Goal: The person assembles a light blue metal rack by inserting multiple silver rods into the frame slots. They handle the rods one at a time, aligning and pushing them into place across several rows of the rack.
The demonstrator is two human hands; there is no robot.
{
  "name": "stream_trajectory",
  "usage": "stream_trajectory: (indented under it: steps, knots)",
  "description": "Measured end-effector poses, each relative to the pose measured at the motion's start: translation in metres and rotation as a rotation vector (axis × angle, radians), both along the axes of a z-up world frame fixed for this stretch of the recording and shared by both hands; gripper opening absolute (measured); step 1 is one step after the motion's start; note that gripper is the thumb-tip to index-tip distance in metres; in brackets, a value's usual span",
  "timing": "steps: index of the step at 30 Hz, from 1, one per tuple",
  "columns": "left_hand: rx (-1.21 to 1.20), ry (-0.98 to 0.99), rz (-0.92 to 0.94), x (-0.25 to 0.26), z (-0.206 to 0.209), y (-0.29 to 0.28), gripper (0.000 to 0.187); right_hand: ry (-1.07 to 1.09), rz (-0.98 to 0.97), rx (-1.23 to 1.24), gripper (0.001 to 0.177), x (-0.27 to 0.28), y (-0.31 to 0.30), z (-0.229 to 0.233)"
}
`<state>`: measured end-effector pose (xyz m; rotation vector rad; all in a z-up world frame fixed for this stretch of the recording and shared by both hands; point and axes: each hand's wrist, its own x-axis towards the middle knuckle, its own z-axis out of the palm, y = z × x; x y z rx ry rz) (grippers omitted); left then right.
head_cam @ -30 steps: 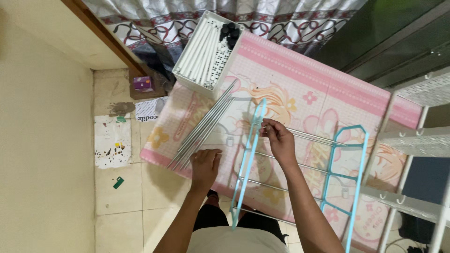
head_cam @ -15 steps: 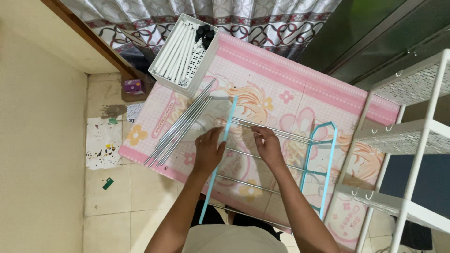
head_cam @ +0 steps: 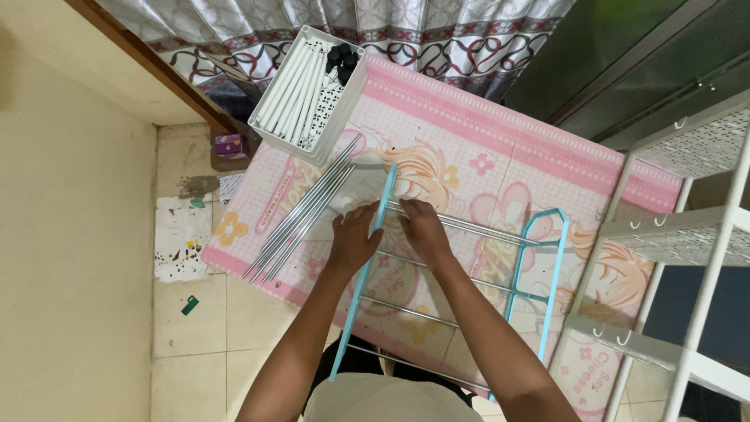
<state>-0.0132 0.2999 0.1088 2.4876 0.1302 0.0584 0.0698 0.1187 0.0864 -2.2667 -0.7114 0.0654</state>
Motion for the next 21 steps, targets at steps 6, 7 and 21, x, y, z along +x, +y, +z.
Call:
stream_trajectory:
  steps: [6,7,21]
  knots:
    - [0.002,-0.042,-0.042,0.003,-0.004,0.004,0.069,0.023,0.016,-0.096,0.028,0.024,0.023,-0.028]
    - [0.0,-0.039,-0.047,0.003,-0.004,0.004,0.069,0.034,0.018,-0.116,0.025,0.028,0.027,-0.032]
    - [-0.031,0.017,-0.133,0.019,0.016,0.019,0.069,-0.09,-0.01,-0.069,0.013,0.047,0.035,-0.051]
